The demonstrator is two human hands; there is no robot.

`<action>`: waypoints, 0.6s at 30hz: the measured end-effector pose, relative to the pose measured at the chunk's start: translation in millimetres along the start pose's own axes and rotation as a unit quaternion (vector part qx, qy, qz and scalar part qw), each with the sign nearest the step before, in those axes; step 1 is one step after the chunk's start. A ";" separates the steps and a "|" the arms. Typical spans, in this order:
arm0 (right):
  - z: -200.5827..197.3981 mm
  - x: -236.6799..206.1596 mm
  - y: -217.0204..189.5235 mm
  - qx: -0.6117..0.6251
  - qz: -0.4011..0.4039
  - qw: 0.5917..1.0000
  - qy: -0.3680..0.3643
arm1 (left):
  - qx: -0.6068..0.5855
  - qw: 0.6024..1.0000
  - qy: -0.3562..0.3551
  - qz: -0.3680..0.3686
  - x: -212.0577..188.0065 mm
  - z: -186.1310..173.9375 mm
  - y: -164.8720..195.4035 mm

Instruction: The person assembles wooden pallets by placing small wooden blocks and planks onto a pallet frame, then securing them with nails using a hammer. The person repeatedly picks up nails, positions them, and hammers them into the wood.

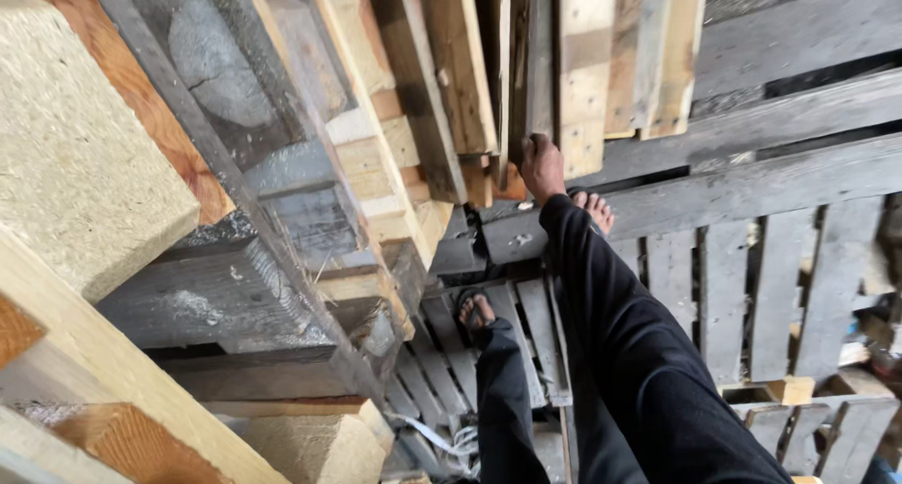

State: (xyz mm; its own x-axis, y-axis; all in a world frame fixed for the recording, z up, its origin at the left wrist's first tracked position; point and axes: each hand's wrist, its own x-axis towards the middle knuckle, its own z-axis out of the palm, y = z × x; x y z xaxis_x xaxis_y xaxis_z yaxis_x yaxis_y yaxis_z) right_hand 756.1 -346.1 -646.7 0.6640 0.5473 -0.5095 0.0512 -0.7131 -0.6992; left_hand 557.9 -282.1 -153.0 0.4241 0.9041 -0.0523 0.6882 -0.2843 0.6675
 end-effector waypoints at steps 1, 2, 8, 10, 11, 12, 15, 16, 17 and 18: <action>-15.7 1.2 -5.8 -0.096 -0.020 0.995 0.015 | -0.007 1.000 0.000 0.006 1.9 5.6 3.6; -33.6 -3.4 -12.1 -0.081 0.006 0.996 -0.025 | -0.013 1.000 -0.004 0.011 2.7 8.4 9.5; -172.3 -53.9 -61.4 -0.005 0.083 0.993 -0.082 | -0.075 0.995 -0.069 0.016 17.3 32.5 69.7; -210.5 -86.5 -78.4 0.045 -0.022 0.992 -0.116 | -0.104 0.987 -0.112 -0.037 29.0 44.1 86.4; -221.4 -102.3 -87.5 0.125 -0.020 0.985 -0.119 | -0.118 0.982 -0.131 -0.069 35.7 51.7 91.8; -233.5 -111.9 -96.1 0.202 -0.015 0.971 -0.123 | -0.113 0.985 -0.120 -0.044 40.3 54.2 97.2; -251.5 -118.3 -124.7 0.345 0.131 0.920 -0.134 | -0.075 0.994 -0.074 0.019 52.9 38.5 104.1; -252.6 -113.6 -135.6 0.387 0.155 0.898 -0.143 | -0.053 0.997 -0.040 0.048 60.4 28.5 103.0; -252.7 -108.4 -147.0 0.428 0.181 0.872 -0.155 | -0.029 0.997 -0.007 0.075 69.8 16.7 101.3; -254.1 -104.8 -157.4 0.465 0.213 0.842 -0.171 | -0.001 0.996 0.025 0.088 79.0 2.1 98.7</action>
State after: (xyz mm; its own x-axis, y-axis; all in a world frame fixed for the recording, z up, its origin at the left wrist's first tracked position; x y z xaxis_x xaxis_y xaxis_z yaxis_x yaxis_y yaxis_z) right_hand 868.1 -402.5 -355.8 0.2132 0.5362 -0.8167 -0.8489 -0.3122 -0.4265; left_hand 660.6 -239.4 -92.9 0.5074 0.8556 0.1027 0.6051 -0.4386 0.6644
